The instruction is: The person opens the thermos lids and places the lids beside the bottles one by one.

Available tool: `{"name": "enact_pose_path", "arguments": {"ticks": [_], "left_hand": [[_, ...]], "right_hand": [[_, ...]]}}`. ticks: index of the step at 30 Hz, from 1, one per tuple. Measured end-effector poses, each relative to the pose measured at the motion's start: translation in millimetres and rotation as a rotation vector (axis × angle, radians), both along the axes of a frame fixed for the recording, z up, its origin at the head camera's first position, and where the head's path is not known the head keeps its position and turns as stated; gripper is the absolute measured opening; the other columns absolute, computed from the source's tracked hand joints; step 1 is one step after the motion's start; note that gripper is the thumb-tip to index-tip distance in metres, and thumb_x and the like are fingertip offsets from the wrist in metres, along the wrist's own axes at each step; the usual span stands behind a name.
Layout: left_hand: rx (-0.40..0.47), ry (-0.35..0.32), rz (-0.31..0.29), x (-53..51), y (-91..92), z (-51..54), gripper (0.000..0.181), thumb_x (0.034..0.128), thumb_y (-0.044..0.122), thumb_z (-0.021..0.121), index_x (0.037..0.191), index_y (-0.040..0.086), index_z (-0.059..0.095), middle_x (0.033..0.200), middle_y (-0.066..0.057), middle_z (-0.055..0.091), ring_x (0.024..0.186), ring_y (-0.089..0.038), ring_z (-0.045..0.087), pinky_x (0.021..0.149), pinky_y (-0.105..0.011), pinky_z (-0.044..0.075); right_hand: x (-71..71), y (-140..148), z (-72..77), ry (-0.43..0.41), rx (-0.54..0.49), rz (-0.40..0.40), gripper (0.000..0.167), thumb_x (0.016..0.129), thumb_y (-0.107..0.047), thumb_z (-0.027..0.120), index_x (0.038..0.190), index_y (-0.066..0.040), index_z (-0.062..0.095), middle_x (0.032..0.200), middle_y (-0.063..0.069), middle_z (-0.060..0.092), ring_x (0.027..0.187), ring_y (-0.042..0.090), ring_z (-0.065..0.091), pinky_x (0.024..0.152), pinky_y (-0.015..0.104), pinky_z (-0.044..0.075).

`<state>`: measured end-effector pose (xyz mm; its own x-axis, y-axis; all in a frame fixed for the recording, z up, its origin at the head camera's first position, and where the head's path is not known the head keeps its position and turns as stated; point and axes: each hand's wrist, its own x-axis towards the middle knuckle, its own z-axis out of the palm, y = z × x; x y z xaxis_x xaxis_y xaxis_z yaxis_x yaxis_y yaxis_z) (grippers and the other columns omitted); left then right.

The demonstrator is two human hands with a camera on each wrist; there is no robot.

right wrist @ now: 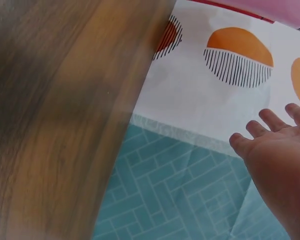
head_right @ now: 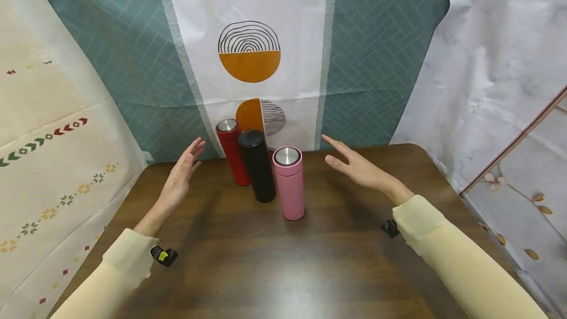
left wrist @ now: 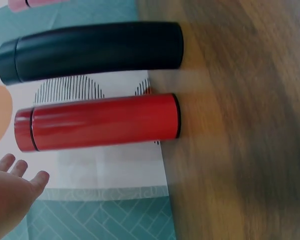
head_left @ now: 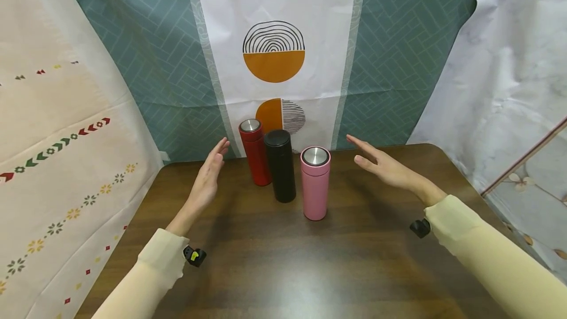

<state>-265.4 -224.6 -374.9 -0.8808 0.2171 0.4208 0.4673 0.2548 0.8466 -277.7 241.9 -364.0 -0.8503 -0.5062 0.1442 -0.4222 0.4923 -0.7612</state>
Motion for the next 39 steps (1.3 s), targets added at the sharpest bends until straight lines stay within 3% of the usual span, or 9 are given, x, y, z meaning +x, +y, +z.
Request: {"name": "enact_pose_path", "arguments": {"ticks": [6, 10, 14, 21, 33, 39], "left_hand": [[-0.001, 0.015, -0.024, 7.9, 7.5, 1.8, 0.052, 0.1155, 0.027, 0.029, 0.164, 0.010, 0.030, 0.165, -0.007, 0.037, 0.153, -0.024, 0.030, 0.125, -0.044, 0.025], [0.011, 0.030, -0.034, 12.1, 11.2, 2.2, 0.050, 0.1149, 0.023, 0.033, 0.163, 0.012, 0.033, 0.163, -0.007, 0.040, 0.152, -0.023, 0.033, 0.122, -0.028, 0.029], [0.021, 0.029, -0.042, 16.0, 16.8, 1.1, 0.049, 0.1143, 0.022, 0.036, 0.162, 0.012, 0.036, 0.162, -0.006, 0.042, 0.151, -0.020, 0.035, 0.118, -0.020, 0.030], [0.025, 0.038, -0.077, 21.2, 30.1, 2.5, 0.047, 0.1137, 0.019, 0.037, 0.161, 0.013, 0.038, 0.162, -0.011, 0.041, 0.151, -0.020, 0.035, 0.121, -0.029, 0.030], [0.024, 0.055, -0.136, 26.6, 43.8, 8.4, 0.047, 0.1129, 0.019, 0.040, 0.160, 0.017, 0.040, 0.163, -0.002, 0.041, 0.149, -0.015, 0.036, 0.123, -0.049, 0.029], [-0.023, 0.143, -0.103, 25.7, 48.2, 9.2, 0.048, 0.1101, 0.019, 0.050, 0.158, 0.016, 0.045, 0.159, -0.001, 0.045, 0.149, -0.019, 0.038, 0.124, -0.050, 0.028]], "right_hand": [[4.0, -5, 0.7, 0.024, -0.027, 0.031, 0.065, 0.111, -0.031, 0.049, 0.168, -0.024, 0.019, 0.173, 0.003, 0.018, 0.160, 0.032, 0.011, 0.121, 0.069, 0.014], [5.9, -7, -0.8, 0.027, -0.052, 0.045, 0.064, 0.111, -0.030, 0.049, 0.168, -0.024, 0.019, 0.173, 0.000, 0.019, 0.159, 0.031, 0.012, 0.122, 0.067, 0.015], [7.8, -11, -2.0, 0.015, -0.093, 0.066, 0.067, 0.110, -0.027, 0.051, 0.168, -0.023, 0.018, 0.173, 0.002, 0.019, 0.159, 0.031, 0.012, 0.122, 0.066, 0.016], [9.1, -16, -8.2, -0.018, -0.171, 0.102, 0.072, 0.108, -0.020, 0.056, 0.168, -0.022, 0.016, 0.172, 0.006, 0.021, 0.159, 0.035, 0.015, 0.121, 0.063, 0.020], [19.5, -30, -20.3, -0.054, -0.198, 0.076, 0.075, 0.106, -0.022, 0.060, 0.168, -0.021, 0.018, 0.172, 0.008, 0.022, 0.158, 0.038, 0.016, 0.122, 0.064, 0.019], [21.0, -41, -31.1, -0.064, -0.258, 0.095, 0.074, 0.105, -0.022, 0.062, 0.167, -0.020, 0.022, 0.171, 0.008, 0.024, 0.157, 0.040, 0.018, 0.123, 0.062, 0.018]]}}
